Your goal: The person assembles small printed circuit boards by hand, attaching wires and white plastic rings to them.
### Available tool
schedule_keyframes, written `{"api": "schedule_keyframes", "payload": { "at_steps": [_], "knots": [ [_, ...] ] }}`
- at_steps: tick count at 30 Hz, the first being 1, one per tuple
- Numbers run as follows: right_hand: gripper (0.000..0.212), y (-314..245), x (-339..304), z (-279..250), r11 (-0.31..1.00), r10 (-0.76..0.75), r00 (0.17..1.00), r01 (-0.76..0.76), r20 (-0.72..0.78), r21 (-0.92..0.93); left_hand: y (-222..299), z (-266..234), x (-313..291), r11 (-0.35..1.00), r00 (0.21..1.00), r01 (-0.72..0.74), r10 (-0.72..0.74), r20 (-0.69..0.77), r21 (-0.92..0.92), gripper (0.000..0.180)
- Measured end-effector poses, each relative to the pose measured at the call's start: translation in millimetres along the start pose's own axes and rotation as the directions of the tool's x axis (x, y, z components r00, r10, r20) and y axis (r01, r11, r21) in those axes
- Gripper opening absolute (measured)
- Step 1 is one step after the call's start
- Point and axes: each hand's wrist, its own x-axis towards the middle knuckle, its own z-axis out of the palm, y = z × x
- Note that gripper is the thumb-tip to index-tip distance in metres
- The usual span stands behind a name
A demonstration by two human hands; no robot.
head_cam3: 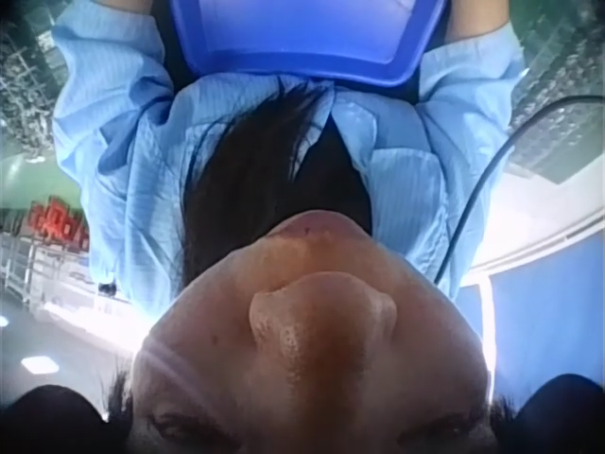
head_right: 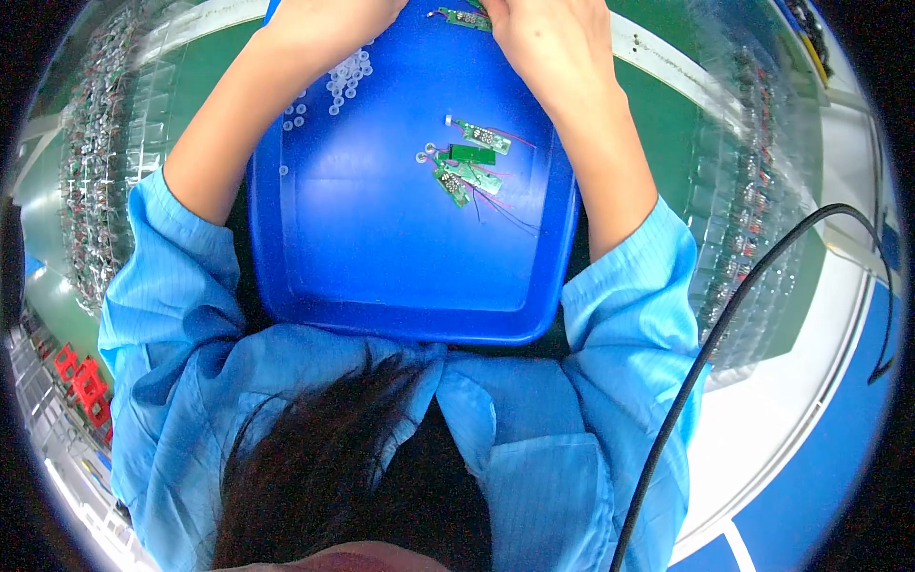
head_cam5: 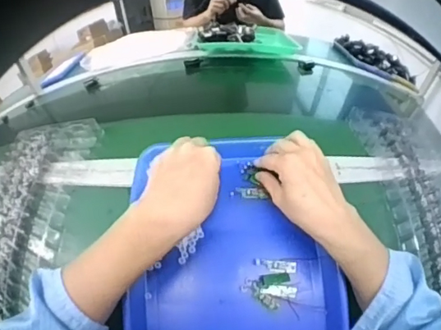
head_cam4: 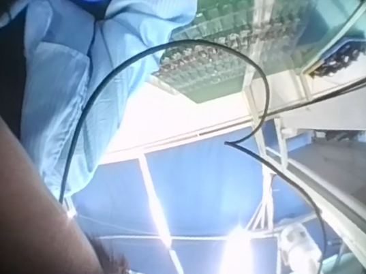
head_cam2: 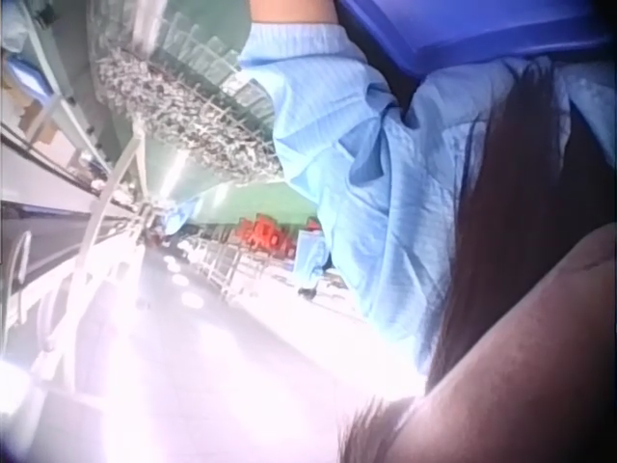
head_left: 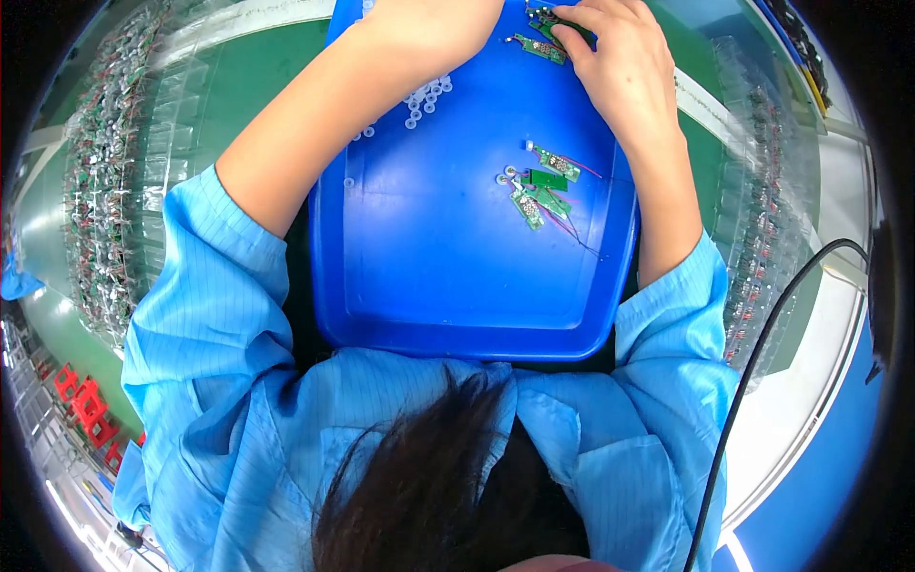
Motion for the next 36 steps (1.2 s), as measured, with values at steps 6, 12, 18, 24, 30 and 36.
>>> {"api": "schedule_keyframes", "payload": {
  "at_steps": [6, 12, 18, 24, 30, 36],
  "knots": [
    [0.007, 2.4, -3.5, -3.9, 0.999, -0.004, 0.999, 0.002, -0.039, -0.051, 26.7, -36.6, -3.2, 0.999, 1.000, -0.004, 0.004, -0.023, -0.032, 0.018],
    [0.008, 12.4, -4.2, -13.9, 0.202, 0.226, 0.842, -0.532, 0.490, 0.822, 4.4, -31.6, -21.2, 0.375, 0.886, 0.464, -0.190, 0.424, -0.802, 0.017],
    [0.024, 35.3, -10.2, -6.0, 0.050, -0.045, 0.736, -0.674, 0.676, 0.737, 9.6, -25.5, -28.2, 0.038, 0.884, 0.458, -0.126, 0.451, -0.888, 0.022],
    [0.030, -16.9, -13.6, -18.2, 0.537, 0.262, 0.889, -0.458, 0.376, 0.708, 9.0, -22.5, -33.0, 0.011, 0.881, 0.459, -0.138, 0.453, -0.888, 0.015],
    [0.018, -16.4, -16.0, -14.6, 0.790, 0.203, 0.977, -0.205, 0.069, 0.578, 0.5, -19.9, -32.2, -0.291, 0.822, 0.532, -0.044, 0.567, -0.795, 0.017],
    [0.011, -12.4, -12.6, -17.4, 0.381, 0.341, 0.873, -0.466, 0.348, 0.798, 11.1, -18.8, -31.4, -0.212, 0.864, 0.457, -0.123, 0.488, -0.864, 0.012]
  ]
}}
